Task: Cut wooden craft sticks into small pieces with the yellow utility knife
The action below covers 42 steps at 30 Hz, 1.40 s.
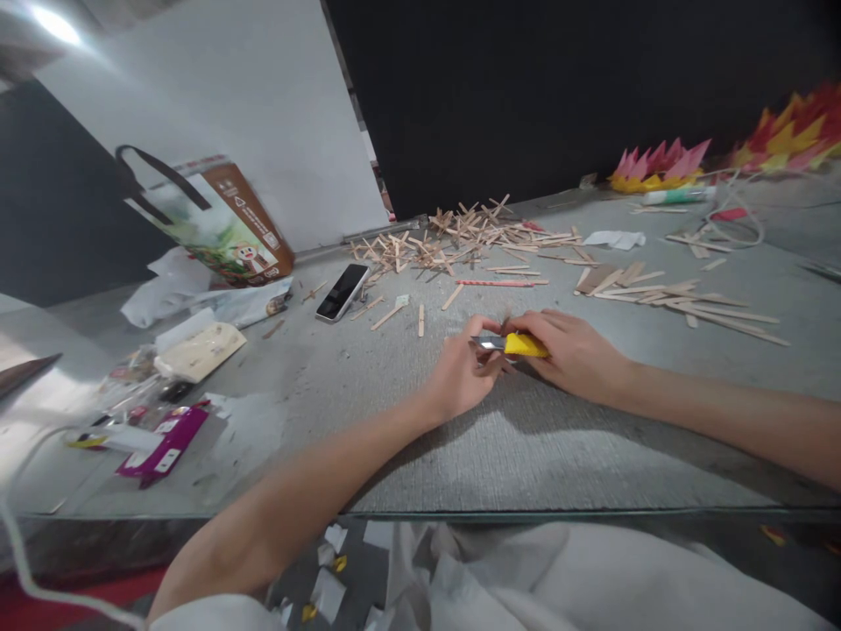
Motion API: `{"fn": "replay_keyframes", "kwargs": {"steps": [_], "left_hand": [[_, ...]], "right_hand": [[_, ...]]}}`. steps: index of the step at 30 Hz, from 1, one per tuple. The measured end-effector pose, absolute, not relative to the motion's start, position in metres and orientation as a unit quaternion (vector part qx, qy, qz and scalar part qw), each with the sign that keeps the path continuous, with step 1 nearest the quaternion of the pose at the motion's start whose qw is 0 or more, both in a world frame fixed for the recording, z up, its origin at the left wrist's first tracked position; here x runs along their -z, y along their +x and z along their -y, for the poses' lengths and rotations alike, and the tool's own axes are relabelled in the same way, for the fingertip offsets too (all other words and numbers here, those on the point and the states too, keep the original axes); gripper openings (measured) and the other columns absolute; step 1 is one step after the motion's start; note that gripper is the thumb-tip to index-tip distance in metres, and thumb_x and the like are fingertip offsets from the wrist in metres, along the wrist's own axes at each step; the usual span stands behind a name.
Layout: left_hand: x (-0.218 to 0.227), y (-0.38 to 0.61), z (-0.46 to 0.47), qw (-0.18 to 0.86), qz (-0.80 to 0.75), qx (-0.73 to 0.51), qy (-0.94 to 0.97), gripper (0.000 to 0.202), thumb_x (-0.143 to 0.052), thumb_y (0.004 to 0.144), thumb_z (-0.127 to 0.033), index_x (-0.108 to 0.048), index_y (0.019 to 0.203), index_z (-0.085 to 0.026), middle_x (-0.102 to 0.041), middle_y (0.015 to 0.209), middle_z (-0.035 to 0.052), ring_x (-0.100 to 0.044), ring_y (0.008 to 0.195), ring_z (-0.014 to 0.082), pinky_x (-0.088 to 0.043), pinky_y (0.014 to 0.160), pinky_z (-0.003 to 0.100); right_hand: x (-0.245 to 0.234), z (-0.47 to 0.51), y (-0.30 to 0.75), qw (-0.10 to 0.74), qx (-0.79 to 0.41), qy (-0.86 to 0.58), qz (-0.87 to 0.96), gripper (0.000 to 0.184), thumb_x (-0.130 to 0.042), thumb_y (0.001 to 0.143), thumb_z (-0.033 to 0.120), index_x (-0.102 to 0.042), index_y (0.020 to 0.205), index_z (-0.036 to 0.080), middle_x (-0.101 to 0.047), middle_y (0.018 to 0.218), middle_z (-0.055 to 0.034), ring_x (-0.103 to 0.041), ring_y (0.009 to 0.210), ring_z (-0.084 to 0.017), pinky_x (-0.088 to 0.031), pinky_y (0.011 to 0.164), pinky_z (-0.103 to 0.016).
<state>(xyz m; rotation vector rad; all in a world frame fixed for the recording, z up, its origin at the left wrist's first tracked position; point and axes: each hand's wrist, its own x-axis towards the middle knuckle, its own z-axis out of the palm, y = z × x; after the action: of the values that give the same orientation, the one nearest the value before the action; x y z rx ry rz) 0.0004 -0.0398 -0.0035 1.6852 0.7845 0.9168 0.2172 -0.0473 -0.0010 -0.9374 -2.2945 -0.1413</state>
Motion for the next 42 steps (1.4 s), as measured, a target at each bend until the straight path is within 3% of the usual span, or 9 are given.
{"fn": "replay_keyframes", "kwargs": {"steps": [22, 42], "left_hand": [[0.008, -0.001, 0.037, 0.472, -0.338, -0.360, 0.730, 0.023, -0.064, 0.098, -0.027, -0.051, 0.116, -0.022, -0.080, 0.082, 0.0009, -0.081, 0.080, 0.0213, -0.062, 0.077, 0.033], [0.013, -0.001, 0.033, 0.441, -0.329, -0.361, 0.753, 0.025, -0.063, 0.098, -0.023, -0.050, 0.120, -0.021, -0.081, 0.081, 0.0025, -0.082, 0.080, 0.0218, -0.062, 0.076, 0.031]], "right_hand": [[0.002, 0.047, 0.215, 0.312, 0.050, -0.363, 0.876, 0.026, -0.047, 0.111, 0.045, -0.055, 0.116, 0.020, -0.076, 0.101, -0.0127, -0.072, 0.086, -0.030, -0.052, 0.073, -0.037], [0.003, 0.047, 0.214, 0.314, 0.024, -0.377, 0.871, 0.025, -0.051, 0.109, 0.045, -0.055, 0.114, 0.020, -0.075, 0.099, -0.0122, -0.073, 0.086, -0.030, -0.052, 0.071, -0.037]]}}
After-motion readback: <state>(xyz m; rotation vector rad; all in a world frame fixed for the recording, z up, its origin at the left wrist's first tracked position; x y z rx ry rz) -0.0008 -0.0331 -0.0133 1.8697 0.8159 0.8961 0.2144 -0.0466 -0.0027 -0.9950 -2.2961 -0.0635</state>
